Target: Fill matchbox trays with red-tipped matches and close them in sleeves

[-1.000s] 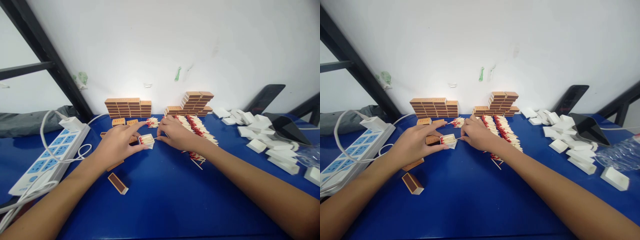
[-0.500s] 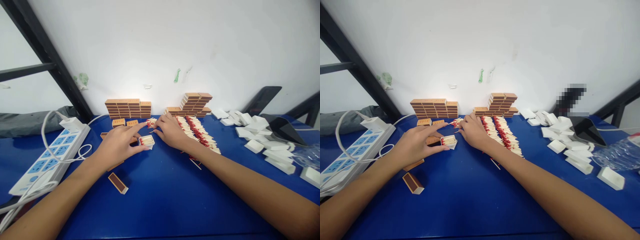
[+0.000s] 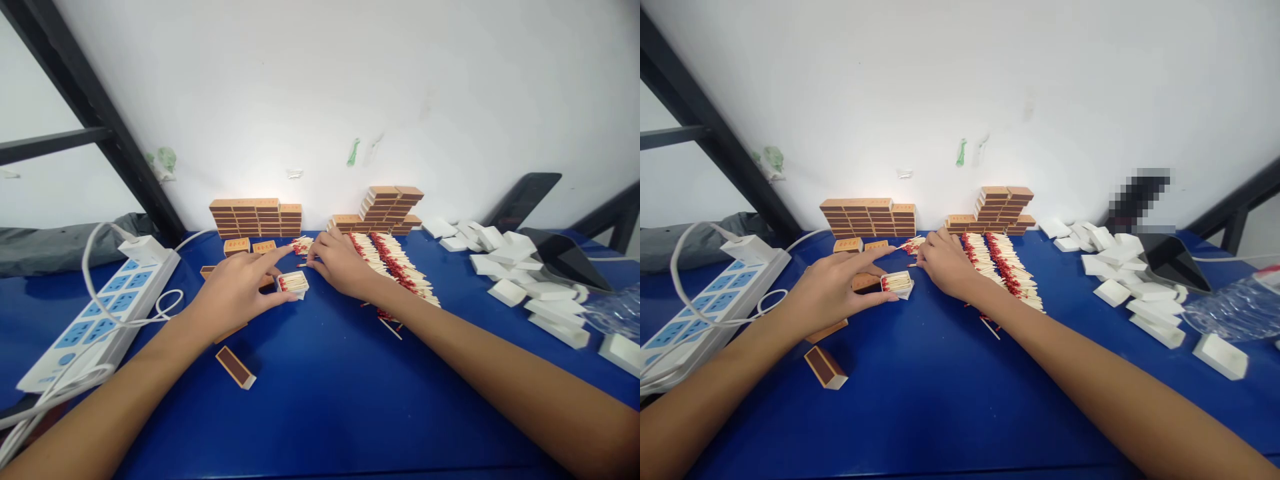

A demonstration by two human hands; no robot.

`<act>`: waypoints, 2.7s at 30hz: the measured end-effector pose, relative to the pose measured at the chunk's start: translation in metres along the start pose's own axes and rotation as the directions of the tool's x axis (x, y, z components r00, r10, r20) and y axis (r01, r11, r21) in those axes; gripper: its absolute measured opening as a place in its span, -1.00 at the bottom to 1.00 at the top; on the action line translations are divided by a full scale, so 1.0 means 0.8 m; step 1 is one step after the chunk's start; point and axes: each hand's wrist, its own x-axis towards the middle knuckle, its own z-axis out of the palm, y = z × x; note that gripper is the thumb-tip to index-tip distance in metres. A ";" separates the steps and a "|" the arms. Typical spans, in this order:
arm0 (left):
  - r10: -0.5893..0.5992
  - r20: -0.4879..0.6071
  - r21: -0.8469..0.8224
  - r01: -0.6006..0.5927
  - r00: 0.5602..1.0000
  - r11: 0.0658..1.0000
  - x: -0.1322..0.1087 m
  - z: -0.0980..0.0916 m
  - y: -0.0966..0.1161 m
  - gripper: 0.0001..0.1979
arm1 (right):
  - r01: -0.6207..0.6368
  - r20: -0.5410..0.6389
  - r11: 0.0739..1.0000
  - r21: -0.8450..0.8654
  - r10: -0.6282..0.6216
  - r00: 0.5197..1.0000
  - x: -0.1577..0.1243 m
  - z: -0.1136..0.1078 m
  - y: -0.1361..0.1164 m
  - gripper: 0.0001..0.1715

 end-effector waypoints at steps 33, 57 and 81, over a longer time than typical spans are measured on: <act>0.009 0.000 0.013 -0.009 1.000 1.000 0.001 0.000 -0.001 -0.16 | -0.016 -0.036 1.000 0.014 0.017 0.999 -0.005 -0.004 0.023 -0.80; 0.020 -0.024 -0.002 -0.020 1.000 1.000 0.001 0.004 -0.003 -0.22 | 0.118 -0.046 0.976 0.183 -0.111 0.993 -0.012 -0.036 -0.009 -0.83; 0.037 -0.019 -0.045 -0.038 0.999 0.998 0.000 0.003 -0.005 -0.26 | 0.227 -0.048 0.911 0.345 -0.225 0.973 -0.026 -0.044 -0.036 -0.96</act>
